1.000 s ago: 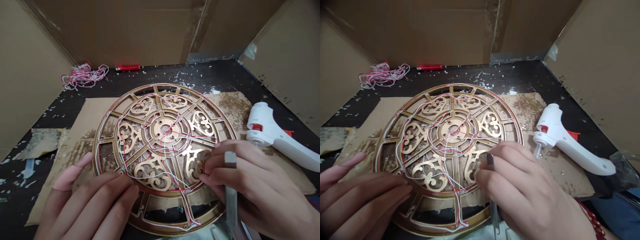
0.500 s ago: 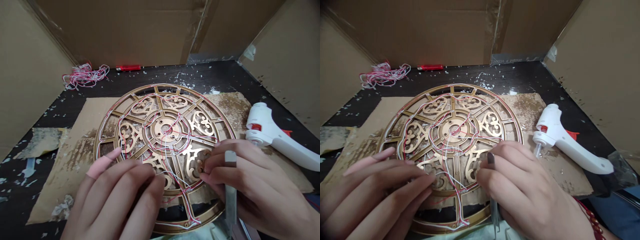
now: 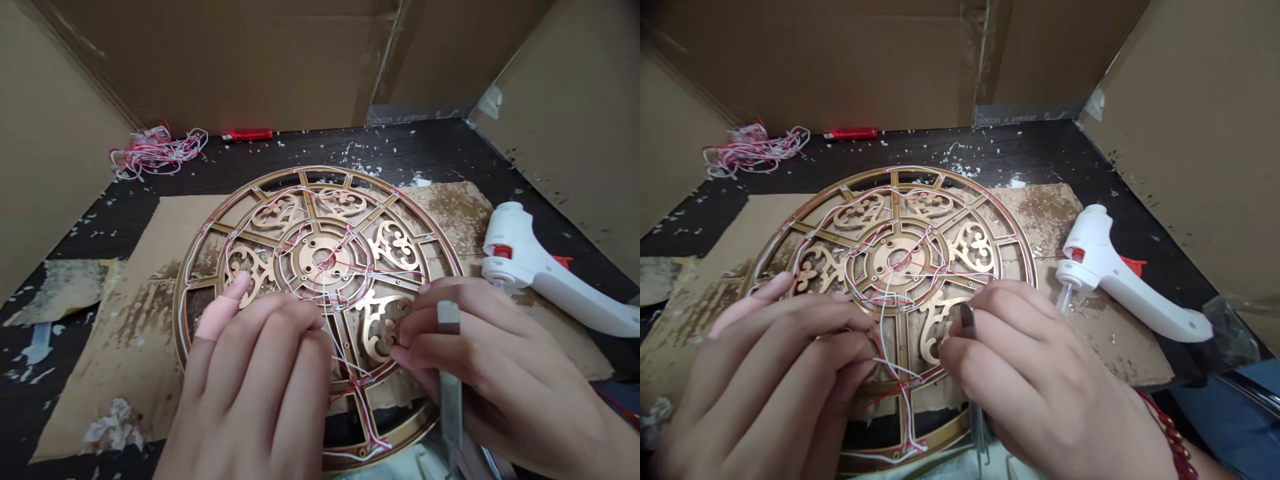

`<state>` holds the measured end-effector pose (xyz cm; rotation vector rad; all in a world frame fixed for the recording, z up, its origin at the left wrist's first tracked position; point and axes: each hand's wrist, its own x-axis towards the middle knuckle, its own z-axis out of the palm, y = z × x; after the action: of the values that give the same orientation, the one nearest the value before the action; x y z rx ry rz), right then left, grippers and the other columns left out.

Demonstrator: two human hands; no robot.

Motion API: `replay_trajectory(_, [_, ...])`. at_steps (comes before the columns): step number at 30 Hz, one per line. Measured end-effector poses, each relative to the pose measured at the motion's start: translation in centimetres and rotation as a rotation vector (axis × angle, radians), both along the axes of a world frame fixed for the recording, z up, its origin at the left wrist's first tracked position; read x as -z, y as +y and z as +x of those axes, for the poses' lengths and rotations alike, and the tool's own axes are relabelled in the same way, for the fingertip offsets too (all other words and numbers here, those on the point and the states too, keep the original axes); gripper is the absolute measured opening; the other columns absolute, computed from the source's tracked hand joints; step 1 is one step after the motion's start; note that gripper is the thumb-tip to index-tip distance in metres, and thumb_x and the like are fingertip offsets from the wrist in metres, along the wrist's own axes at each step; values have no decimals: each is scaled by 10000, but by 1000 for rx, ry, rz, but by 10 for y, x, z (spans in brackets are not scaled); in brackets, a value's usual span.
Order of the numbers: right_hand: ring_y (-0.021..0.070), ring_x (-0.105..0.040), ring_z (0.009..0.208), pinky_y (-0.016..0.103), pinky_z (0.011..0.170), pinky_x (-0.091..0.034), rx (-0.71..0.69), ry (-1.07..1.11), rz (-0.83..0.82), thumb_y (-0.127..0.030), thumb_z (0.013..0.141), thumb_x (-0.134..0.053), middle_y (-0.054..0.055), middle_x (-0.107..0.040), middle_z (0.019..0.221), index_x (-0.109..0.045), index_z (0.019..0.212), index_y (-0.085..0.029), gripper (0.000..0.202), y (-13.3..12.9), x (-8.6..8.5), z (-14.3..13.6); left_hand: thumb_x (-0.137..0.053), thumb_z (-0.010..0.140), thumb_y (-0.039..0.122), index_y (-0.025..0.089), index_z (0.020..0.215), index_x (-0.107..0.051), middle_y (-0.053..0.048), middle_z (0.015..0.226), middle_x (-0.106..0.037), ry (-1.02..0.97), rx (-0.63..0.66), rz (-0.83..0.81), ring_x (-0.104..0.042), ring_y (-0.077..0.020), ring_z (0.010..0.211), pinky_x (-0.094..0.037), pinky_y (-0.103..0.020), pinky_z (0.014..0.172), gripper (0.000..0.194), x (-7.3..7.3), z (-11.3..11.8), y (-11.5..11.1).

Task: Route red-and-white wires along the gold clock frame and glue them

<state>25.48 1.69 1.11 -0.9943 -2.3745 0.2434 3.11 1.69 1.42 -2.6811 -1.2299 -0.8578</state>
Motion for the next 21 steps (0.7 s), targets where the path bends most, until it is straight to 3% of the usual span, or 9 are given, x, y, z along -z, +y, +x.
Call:
replay_trajectory(6, [198, -532, 897, 367, 817, -415, -8, 12, -8, 16, 832, -525, 40, -600, 835, -523, 961, -142, 204, 1, 1, -1, -442, 859, 148, 219, 878, -596, 14, 819, -615, -58, 33, -30, -546, -145, 871, -319, -466, 1103, 171, 6, -7, -3])
replay_trajectory(9, [198, -538, 910, 367, 835, -422, -7, 12, -2, 27, 824, -520, 40, -600, 845, -526, 966, -148, 226, 0, 1, 1, -489, 858, 200, 242, 925, -615, 29, 812, -627, -58, 63, -47, -557, -143, 886, -310, -463, 1112, 148, 5, -9, -4])
replay_trajectory(14, [188, -551, 847, 365, 794, -460, 12, -72, 62, -197, 916, -503, 27, -569, 832, -548, 931, -211, 50, 1, -1, 2, -581, 803, 190, 274, 891, -644, 40, 834, -627, -29, 106, -18, -553, -152, 935, -303, -487, 1113, 137, 7, -12, -3])
replay_trajectory(17, [191, -547, 827, 364, 773, -472, 5, -85, 72, -315, 930, -494, 34, -563, 829, -565, 909, -223, 118, 1, -1, 2, -583, 805, 188, 275, 911, -657, 39, 843, -635, -42, 116, -30, -560, -149, 915, -310, -499, 1108, 156, 10, -16, -5])
replay_trajectory(21, [191, -554, 830, 357, 763, -478, -16, -70, 34, -329, 929, -495, 34, -573, 832, -577, 897, -226, 136, -1, -1, 3, -549, 846, 227, 258, 962, -664, 33, 874, -659, -39, 100, -58, -574, -152, 915, -297, -507, 1120, 166, 11, -22, -7])
